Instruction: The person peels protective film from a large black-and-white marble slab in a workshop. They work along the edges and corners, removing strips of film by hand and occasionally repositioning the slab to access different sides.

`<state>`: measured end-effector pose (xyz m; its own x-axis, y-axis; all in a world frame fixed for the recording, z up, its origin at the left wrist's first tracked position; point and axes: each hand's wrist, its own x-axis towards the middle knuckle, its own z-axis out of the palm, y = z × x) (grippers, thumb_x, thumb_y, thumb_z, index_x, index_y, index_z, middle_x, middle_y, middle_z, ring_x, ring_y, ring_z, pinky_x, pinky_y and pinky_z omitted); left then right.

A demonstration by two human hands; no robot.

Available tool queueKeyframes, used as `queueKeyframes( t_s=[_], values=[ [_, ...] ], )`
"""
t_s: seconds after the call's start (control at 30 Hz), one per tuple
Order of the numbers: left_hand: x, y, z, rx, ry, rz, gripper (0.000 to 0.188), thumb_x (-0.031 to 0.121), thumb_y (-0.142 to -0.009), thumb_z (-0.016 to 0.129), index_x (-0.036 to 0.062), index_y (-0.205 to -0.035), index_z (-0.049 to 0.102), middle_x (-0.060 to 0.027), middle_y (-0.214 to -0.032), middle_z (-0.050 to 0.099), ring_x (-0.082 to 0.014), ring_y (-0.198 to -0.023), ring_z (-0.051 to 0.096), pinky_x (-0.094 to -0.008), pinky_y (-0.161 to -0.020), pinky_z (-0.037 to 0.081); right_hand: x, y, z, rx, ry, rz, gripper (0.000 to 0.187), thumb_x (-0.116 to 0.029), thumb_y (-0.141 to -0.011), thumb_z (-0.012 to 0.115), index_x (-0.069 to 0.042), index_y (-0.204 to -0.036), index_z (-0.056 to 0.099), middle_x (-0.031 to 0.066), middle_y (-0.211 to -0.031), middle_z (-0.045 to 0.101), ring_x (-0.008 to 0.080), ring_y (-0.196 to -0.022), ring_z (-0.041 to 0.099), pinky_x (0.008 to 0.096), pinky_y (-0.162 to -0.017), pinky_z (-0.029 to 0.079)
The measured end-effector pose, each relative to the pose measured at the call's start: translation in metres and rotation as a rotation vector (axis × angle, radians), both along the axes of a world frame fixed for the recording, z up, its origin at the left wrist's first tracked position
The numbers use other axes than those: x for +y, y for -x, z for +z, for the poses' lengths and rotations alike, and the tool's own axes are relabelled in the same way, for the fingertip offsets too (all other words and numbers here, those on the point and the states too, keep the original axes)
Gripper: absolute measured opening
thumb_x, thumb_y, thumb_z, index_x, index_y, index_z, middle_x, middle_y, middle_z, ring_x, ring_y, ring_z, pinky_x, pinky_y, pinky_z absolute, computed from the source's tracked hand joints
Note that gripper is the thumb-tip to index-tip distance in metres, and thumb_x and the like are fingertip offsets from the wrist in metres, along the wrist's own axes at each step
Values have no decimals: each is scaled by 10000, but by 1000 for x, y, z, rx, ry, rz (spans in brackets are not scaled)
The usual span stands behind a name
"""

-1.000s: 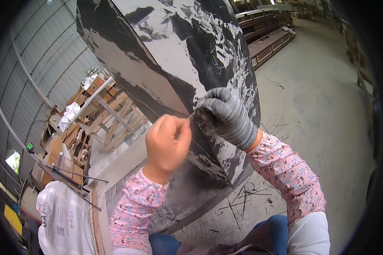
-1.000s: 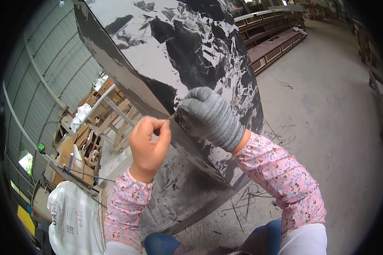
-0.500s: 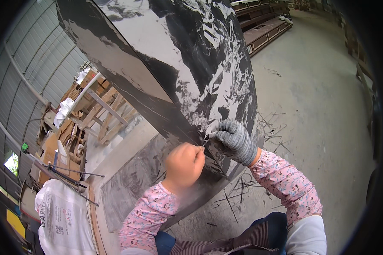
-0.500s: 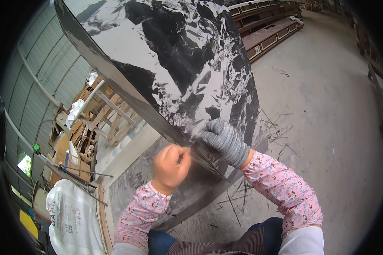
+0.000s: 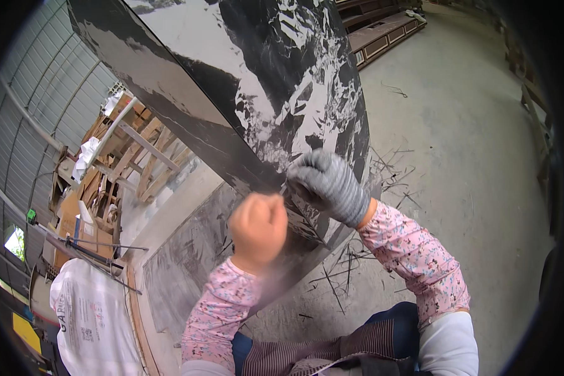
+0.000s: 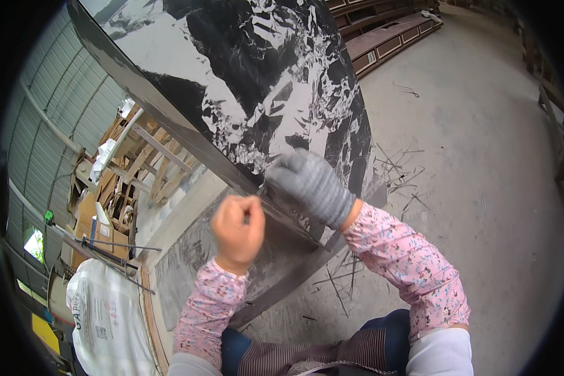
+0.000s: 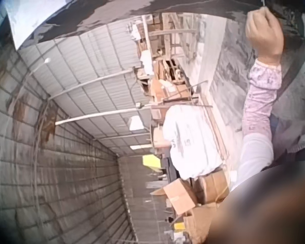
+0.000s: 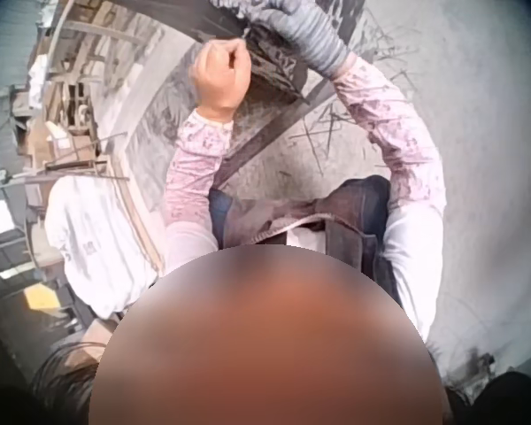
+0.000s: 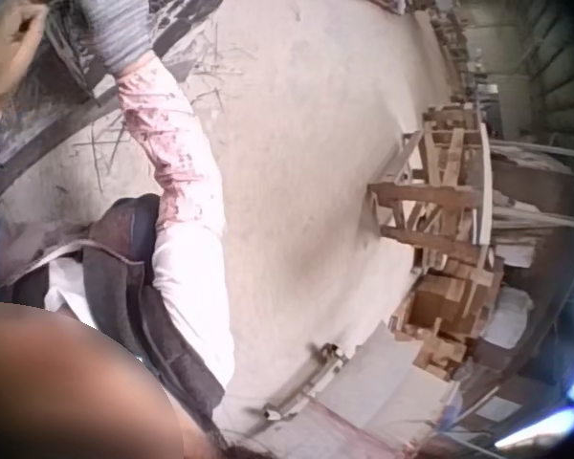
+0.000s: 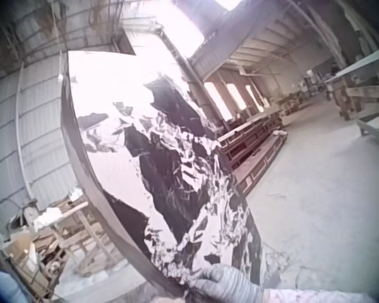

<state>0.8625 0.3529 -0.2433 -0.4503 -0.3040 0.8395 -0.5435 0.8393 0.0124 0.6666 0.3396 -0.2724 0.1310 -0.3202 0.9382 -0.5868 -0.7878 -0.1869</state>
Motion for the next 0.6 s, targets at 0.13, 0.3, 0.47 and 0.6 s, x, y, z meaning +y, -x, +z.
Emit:
queueKeyframes(
  t_s=[0.13,0.3,0.47,0.6],
  values=[
    [-2,-1,14,14,9,6,163,-10,-821,736,44,-853,586,-114,-733,606,-308,-617,598,-389,-536,472,3,1,25,25,0,-3,266,-56,-706,735,-54,-962,664,129,-896,644,348,-808,641,445,-664,526],
    [-1,-3,-35,-132,-29,-68,169,-23,-815,729,46,-859,581,-118,-741,616,-314,-622,603,-402,-544,472,-5,15,-52,134,2,66,401,-101,-703,761,-82,-1093,670,120,-1011,643,337,-818,650,437,-668,531],
    [3,-1,-111,-149,-84,-99,175,29,-836,724,48,-875,554,-95,-771,590,-312,-671,596,-429,-585,476,4,24,-125,246,-154,78,354,-183,-704,775,-72,-1028,686,116,-977,634,332,-872,637,444,-710,523],
    [5,1,-159,-163,-153,-55,170,26,-835,724,48,-863,558,-99,-765,591,-315,-664,602,-426,-580,488,9,25,-159,256,-178,87,302,-188,-713,750,-63,-980,688,112,-955,626,321,-861,625,428,-723,513]
  ],
)
